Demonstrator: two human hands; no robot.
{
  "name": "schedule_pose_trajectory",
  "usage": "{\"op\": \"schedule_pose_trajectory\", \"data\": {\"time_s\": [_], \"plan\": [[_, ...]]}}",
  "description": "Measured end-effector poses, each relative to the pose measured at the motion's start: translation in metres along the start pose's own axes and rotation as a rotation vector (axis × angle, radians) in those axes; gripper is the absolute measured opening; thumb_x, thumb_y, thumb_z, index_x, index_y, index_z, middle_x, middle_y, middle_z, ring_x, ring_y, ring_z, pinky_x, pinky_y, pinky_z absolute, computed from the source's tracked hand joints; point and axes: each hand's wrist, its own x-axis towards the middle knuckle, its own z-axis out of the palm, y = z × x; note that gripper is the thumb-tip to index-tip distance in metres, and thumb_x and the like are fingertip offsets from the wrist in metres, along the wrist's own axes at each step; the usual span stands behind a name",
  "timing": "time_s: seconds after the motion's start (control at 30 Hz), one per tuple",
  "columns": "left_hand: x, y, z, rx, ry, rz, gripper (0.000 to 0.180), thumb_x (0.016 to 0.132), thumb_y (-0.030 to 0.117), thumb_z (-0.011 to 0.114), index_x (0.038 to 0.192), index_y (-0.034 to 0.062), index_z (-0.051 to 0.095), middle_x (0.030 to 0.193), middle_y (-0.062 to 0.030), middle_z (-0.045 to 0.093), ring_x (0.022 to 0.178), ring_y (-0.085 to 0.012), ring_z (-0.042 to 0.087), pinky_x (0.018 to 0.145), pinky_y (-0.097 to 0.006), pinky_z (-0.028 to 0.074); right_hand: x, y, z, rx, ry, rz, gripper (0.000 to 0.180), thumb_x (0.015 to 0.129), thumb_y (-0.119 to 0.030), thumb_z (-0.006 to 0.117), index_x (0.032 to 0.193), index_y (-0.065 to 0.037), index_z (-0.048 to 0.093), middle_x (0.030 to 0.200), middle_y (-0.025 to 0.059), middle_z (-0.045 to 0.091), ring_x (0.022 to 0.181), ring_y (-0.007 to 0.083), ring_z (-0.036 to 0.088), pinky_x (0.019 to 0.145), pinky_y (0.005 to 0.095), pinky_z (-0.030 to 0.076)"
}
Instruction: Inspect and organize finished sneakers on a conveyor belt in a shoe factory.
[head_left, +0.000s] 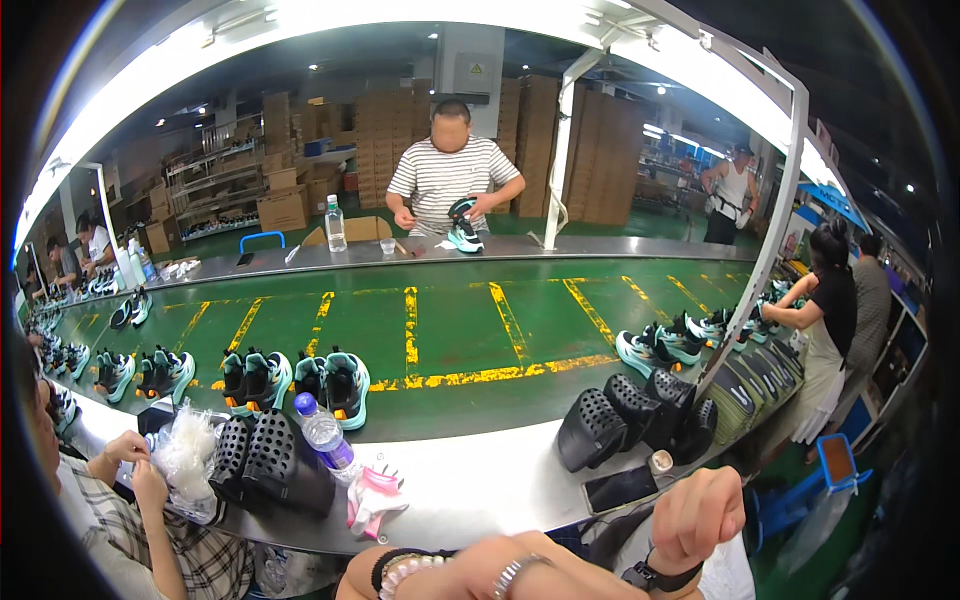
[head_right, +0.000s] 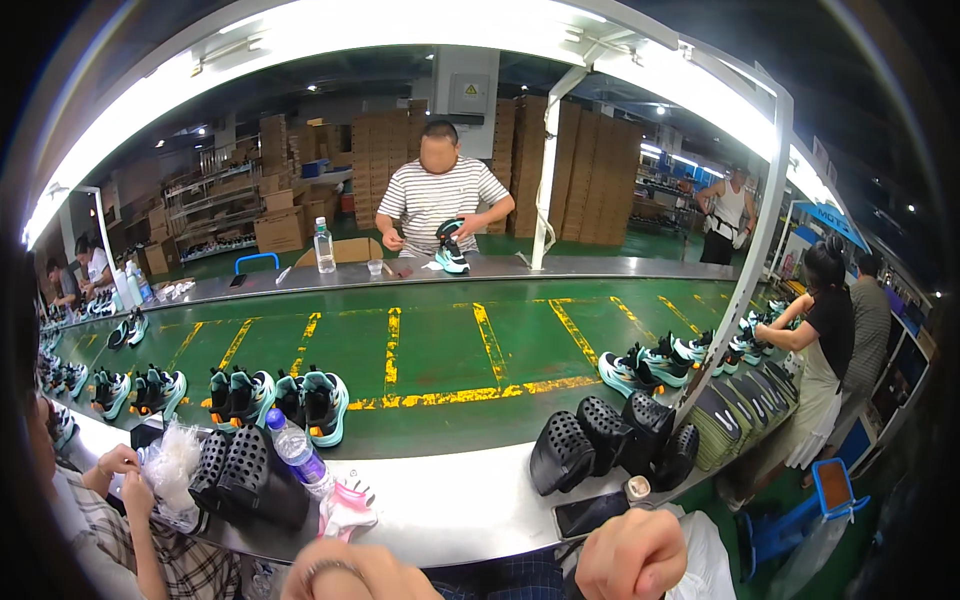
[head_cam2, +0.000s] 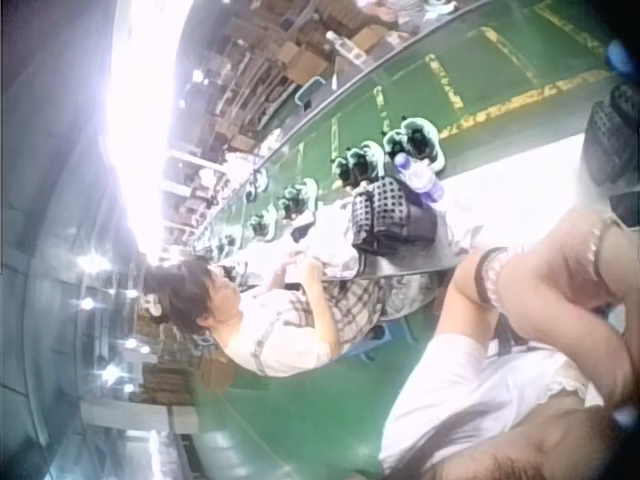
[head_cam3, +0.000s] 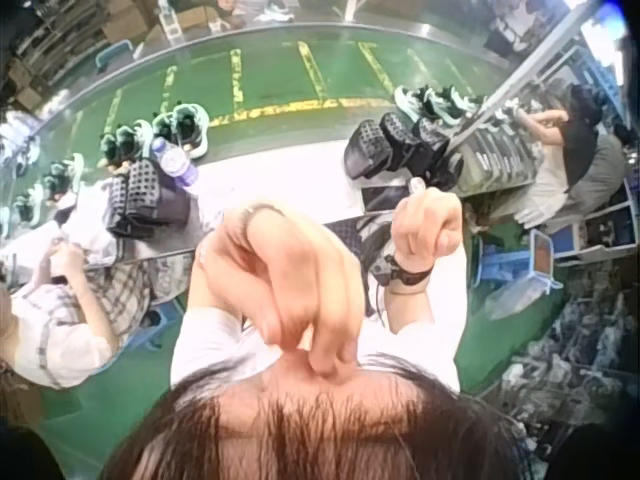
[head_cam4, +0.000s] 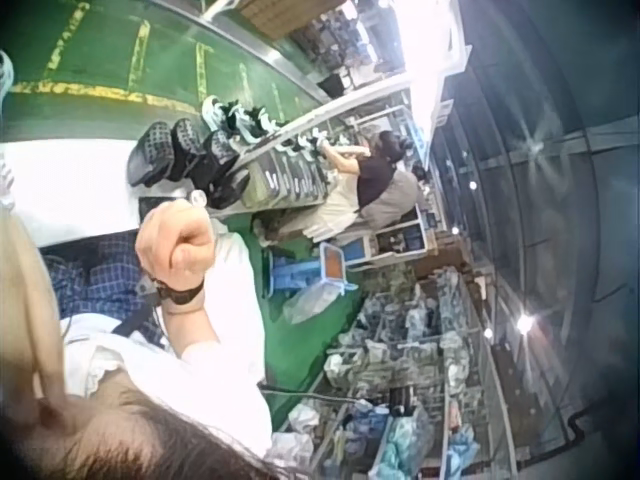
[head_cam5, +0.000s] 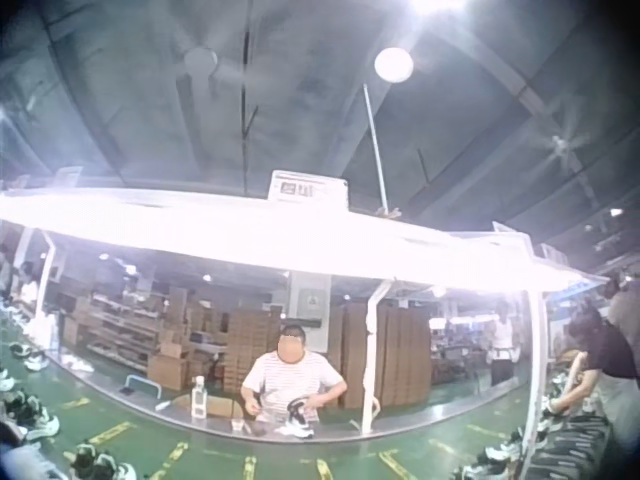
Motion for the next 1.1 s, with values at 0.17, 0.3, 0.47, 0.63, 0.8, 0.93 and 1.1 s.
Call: {"op": "schedule_pose_trajectory", "data": {"time_s": [0.17,0.3,0.47,0.63,0.8,0.93,1.1], "plan": [[-0.006,0.036,0.009,0.210,0.432,-0.151,0.015,0.086,0.005,0.066,0.073,-0.0008,0.060,0.077,-0.0174,0.064,0.072,-0.0310,0.064,0.061,-0.038,0.055,-0.007,0.005,0.000,-0.079,0.201,-0.037,0.035,0.095,-0.010,0.054,0.065,0.009,0.050,0.045,0.0085,0.045,0.033,0.0175,0.040,0.032,0.0293,0.032],[0.002,0.059,-0.016,0.141,0.041,-0.081,0.013,0.092,0.013,0.061,0.082,0.0040,0.059,0.080,-0.0093,0.065,0.072,-0.0230,0.064,0.061,-0.037,0.057,-0.019,0.005,0.002,-0.071,0.331,-0.011,0.029,0.091,-0.010,0.055,0.069,0.009,0.053,0.041,0.0026,0.037,0.035,0.0138,0.038,0.032,0.0263,0.024],[-0.015,0.030,-0.003,0.204,0.270,-0.004,0.013,0.089,0.012,0.062,0.082,0.0014,0.060,0.085,-0.0147,0.065,0.076,-0.0271,0.064,0.074,-0.040,0.055,-0.032,0.013,-0.008,-0.003,0.401,0.103,0.031,0.096,-0.017,0.053,0.081,0.010,0.053,0.050,0.0015,0.039,0.042,0.0108,0.038,0.039,0.0242,0.029],[-0.012,-0.023,-0.001,0.118,0.042,-0.389,0.042,0.090,0.028,0.062,0.106,-0.0113,0.063,0.113,-0.0285,0.061,0.106,-0.0373,0.059,0.094,-0.046,0.044,-0.039,0.015,-0.009,-0.023,0.447,0.173,0.033,0.098,-0.021,0.051,0.085,0.009,0.055,0.052,0.0012,0.040,0.044,0.0092,0.037,0.039,0.0240,0.030],[-0.021,-0.024,-0.006,-0.305,0.121,-0.352,0.012,0.085,0.000,0.065,0.090,-0.0106,0.065,0.094,-0.0275,0.065,0.092,-0.0362,0.064,0.081,-0.043,0.051,-0.042,0.019,-0.014,-0.032,0.493,0.223,0.032,0.099,-0.022,0.049,0.087,0.008,0.055,0.052,0.0003,0.039,0.043,0.0092,0.037,0.040,0.0232,0.031],[-0.021,-0.005,-0.003,-0.241,0.293,-0.368,0.009,0.083,-0.001,0.067,0.082,-0.0091,0.063,0.083,-0.0264,0.065,0.078,-0.0355,0.066,0.067,-0.041,0.055,-0.042,0.020,-0.016,-0.025,0.512,0.230,0.031,0.100,-0.020,0.046,0.089,0.007,0.054,0.052,-0.0001,0.039,0.043,0.0089,0.037,0.041,0.0231,0.032],[-0.017,0.008,-0.015,-0.023,0.302,-0.243,0.018,0.090,0.010,0.065,0.076,0.0084,0.055,0.073,-0.0049,0.064,0.063,-0.0175,0.062,0.053,-0.030,0.054,-0.053,0.022,-0.026,0.002,0.576,0.230,0.030,0.102,-0.020,0.041,0.089,0.005,0.054,0.051,-0.0018,0.037,0.042,0.0081,0.036,0.040,0.0223,0.031]]}}
